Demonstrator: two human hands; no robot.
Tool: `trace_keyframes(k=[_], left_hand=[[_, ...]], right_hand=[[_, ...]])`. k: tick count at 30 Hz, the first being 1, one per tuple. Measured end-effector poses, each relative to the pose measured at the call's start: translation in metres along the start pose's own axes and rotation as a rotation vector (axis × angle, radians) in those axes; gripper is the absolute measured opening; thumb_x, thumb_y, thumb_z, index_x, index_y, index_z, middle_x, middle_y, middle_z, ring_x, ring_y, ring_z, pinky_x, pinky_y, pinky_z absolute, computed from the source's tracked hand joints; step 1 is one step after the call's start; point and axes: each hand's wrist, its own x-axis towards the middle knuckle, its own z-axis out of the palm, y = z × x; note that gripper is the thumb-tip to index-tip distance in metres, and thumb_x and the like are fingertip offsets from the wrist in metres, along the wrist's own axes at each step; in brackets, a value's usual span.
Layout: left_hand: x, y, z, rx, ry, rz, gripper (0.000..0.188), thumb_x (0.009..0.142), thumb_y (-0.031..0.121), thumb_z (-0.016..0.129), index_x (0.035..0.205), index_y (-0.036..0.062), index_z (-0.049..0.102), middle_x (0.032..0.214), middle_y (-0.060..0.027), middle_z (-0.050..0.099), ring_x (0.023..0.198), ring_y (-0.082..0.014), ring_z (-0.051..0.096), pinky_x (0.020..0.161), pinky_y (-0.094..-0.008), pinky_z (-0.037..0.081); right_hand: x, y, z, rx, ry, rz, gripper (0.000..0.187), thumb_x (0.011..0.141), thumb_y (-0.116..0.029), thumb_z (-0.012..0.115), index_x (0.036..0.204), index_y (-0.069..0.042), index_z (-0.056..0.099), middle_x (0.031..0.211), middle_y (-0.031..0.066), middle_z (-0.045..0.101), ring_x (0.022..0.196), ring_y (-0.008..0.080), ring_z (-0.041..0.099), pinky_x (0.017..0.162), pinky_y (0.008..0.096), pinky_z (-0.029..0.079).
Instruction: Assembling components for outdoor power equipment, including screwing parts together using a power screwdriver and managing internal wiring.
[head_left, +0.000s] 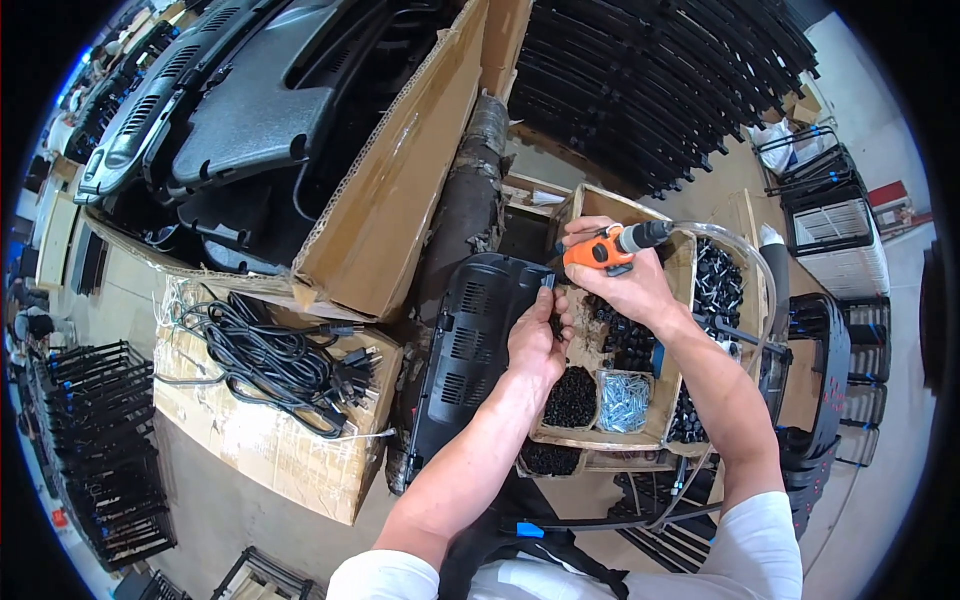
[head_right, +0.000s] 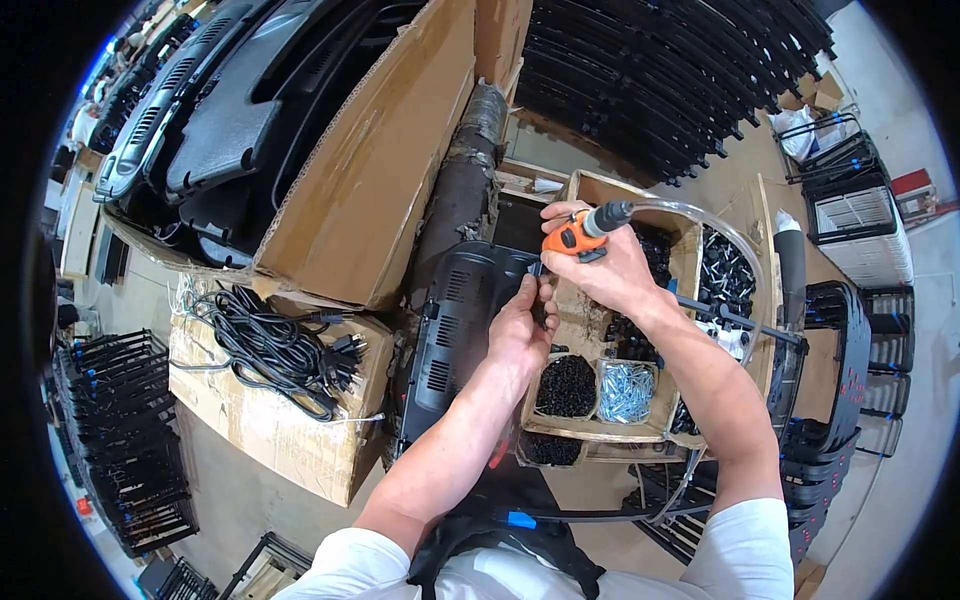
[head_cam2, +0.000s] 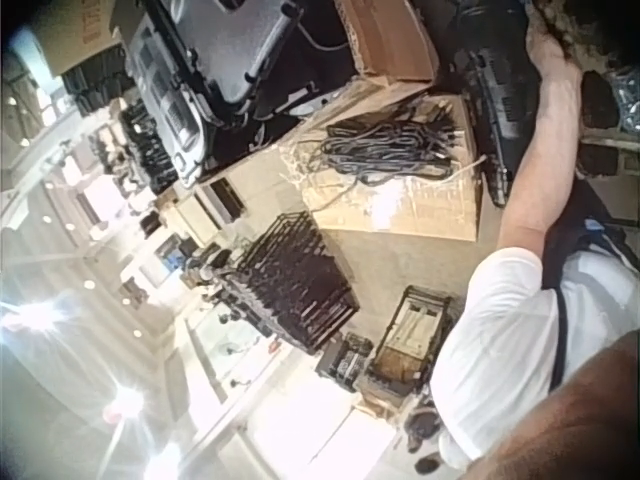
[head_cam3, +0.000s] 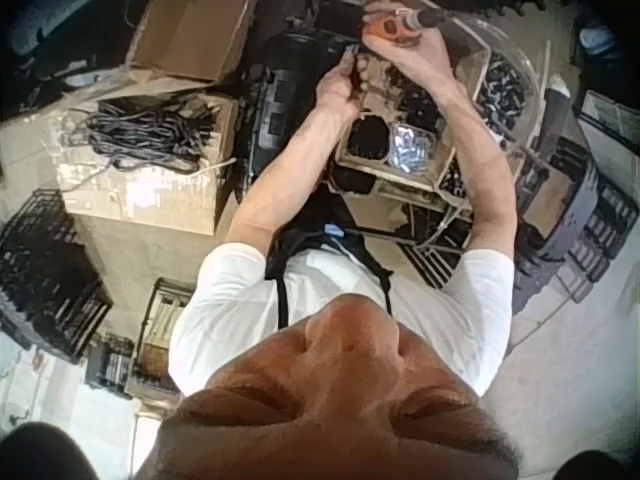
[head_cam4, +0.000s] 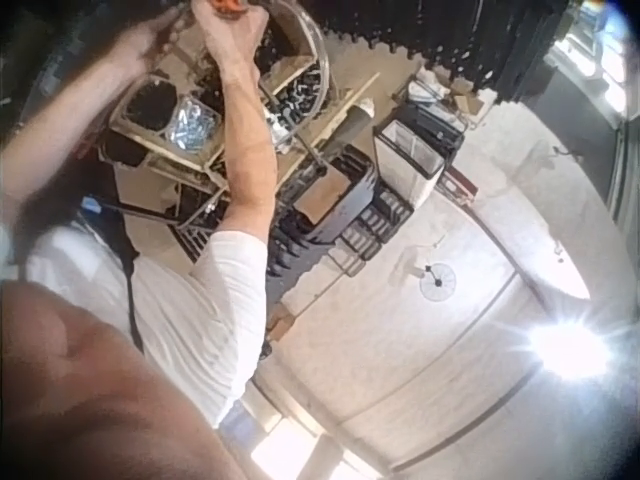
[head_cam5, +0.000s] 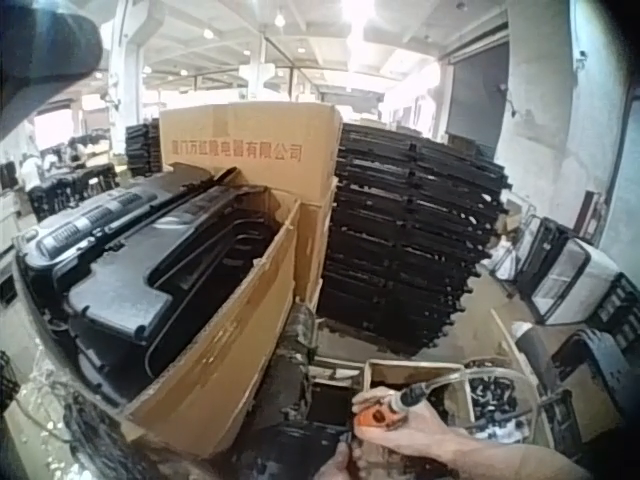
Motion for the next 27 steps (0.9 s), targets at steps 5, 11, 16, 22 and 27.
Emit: trace_keyframes(k=[5,11,16,22,27], left_hand=[[0.006,0.006,0.003,-0.107,-0.014,0.015,0.026,0.112,0.036,0.060,0.113,0.0118,0.069,0.086,0.0051,0.066,0.072,-0.0098,0.057,0.063,-0.0240,0.045],[0.011,0.026,0.014,-0.363,-0.088,-0.027,0.024,0.112,0.034,0.059,0.116,0.0116,0.066,0.086,0.0028,0.062,0.073,-0.0100,0.055,0.058,-0.0243,0.045],[0.011,0.033,0.008,-0.426,-0.138,0.002,0.023,0.112,0.034,0.058,0.117,0.0123,0.067,0.083,0.0037,0.061,0.073,-0.0103,0.055,0.059,-0.0251,0.046],[0.005,0.041,0.009,-0.349,-0.200,-0.031,0.026,0.114,0.036,0.055,0.118,0.0128,0.067,0.081,0.0042,0.059,0.070,-0.0122,0.053,0.060,-0.0279,0.045],[0.004,0.042,0.016,-0.347,-0.121,0.017,0.029,0.115,0.034,0.053,0.120,0.0088,0.066,0.086,0.0014,0.061,0.072,-0.0132,0.053,0.062,-0.0285,0.047]], right_hand=[[-0.020,-0.021,-0.011,0.253,0.035,-0.007,0.053,0.087,-0.010,0.084,0.134,0.001,0.063,0.123,0.0137,0.075,0.117,0.0204,0.070,0.107,0.0384,0.056],[-0.018,-0.028,-0.012,0.221,-0.009,-0.029,0.057,0.087,-0.013,0.085,0.136,0.001,0.060,0.125,0.0154,0.075,0.119,0.0213,0.070,0.108,0.0398,0.056],[-0.013,-0.030,-0.006,0.257,-0.034,-0.055,0.058,0.087,-0.014,0.086,0.137,0.001,0.060,0.126,0.0154,0.074,0.120,0.0218,0.070,0.108,0.0398,0.056],[-0.012,-0.036,-0.003,0.267,-0.044,-0.071,0.056,0.088,-0.012,0.086,0.137,0.001,0.060,0.127,0.0164,0.074,0.120,0.0224,0.069,0.108,0.0399,0.056],[0.001,-0.034,0.010,0.285,-0.017,-0.057,0.055,0.088,-0.009,0.085,0.137,0.000,0.061,0.126,0.0164,0.074,0.120,0.0218,0.069,0.107,0.0394,0.056]])
